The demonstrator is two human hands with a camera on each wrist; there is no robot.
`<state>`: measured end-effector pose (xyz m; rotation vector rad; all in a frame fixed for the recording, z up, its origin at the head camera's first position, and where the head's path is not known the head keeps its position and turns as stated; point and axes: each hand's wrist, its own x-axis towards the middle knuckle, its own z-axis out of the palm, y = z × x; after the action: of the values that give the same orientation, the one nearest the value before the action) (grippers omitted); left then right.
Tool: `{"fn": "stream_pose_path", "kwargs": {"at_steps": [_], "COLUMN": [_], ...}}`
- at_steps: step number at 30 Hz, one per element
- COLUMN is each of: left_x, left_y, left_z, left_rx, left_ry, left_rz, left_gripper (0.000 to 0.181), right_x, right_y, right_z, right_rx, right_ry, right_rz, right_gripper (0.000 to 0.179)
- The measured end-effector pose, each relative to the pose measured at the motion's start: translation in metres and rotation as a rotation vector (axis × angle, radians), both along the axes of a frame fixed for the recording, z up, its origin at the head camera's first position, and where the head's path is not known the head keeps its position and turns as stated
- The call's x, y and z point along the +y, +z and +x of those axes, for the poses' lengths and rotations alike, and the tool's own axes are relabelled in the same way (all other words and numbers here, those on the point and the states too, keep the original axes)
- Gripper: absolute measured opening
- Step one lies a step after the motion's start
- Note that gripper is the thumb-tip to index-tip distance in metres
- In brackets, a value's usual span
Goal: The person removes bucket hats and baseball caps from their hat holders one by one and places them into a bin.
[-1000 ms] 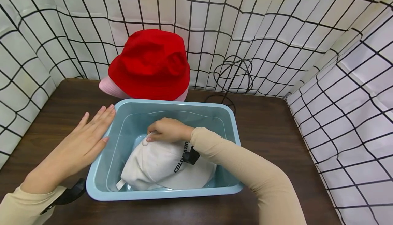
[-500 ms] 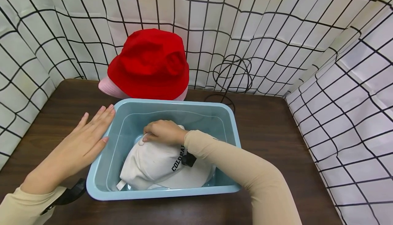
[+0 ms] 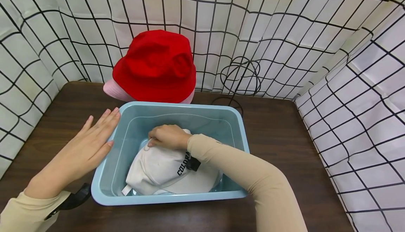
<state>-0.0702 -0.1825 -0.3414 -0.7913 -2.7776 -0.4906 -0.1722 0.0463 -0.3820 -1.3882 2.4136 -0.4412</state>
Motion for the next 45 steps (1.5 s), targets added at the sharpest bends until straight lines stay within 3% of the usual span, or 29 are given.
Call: {"fn": "stream_pose_path", "kwargs": {"at_steps": [5,10,14,45], "left_x": [0.000,0.000,-0.001,0.000], "left_y": [0.000,0.001,0.000,0.005], "left_z": [0.000,0.001,0.000,-0.001], "left_rx": [-0.002,-0.007,-0.008,-0.018], "left_ry": [0.003,0.003,0.006,0.009], "left_rz": [-0.001,-0.005,-0.009,-0.062], "left_gripper": [0.069,0.070,0.070,0.070], "right_x": [0.000,0.001,0.002,0.010], "right_y": [0.005,0.012,0.017,0.044], "right_z": [-0.004,-0.008,-0.010,-0.009], "right_rx": [-0.080,-0.191,-0.228,-0.230], "right_ry": [0.017,0.015,0.017,0.023], "right_rz": [-0.015,-0.093,-0.121,-0.159], "right_gripper": [0.014,0.009,0.008,0.009]}}
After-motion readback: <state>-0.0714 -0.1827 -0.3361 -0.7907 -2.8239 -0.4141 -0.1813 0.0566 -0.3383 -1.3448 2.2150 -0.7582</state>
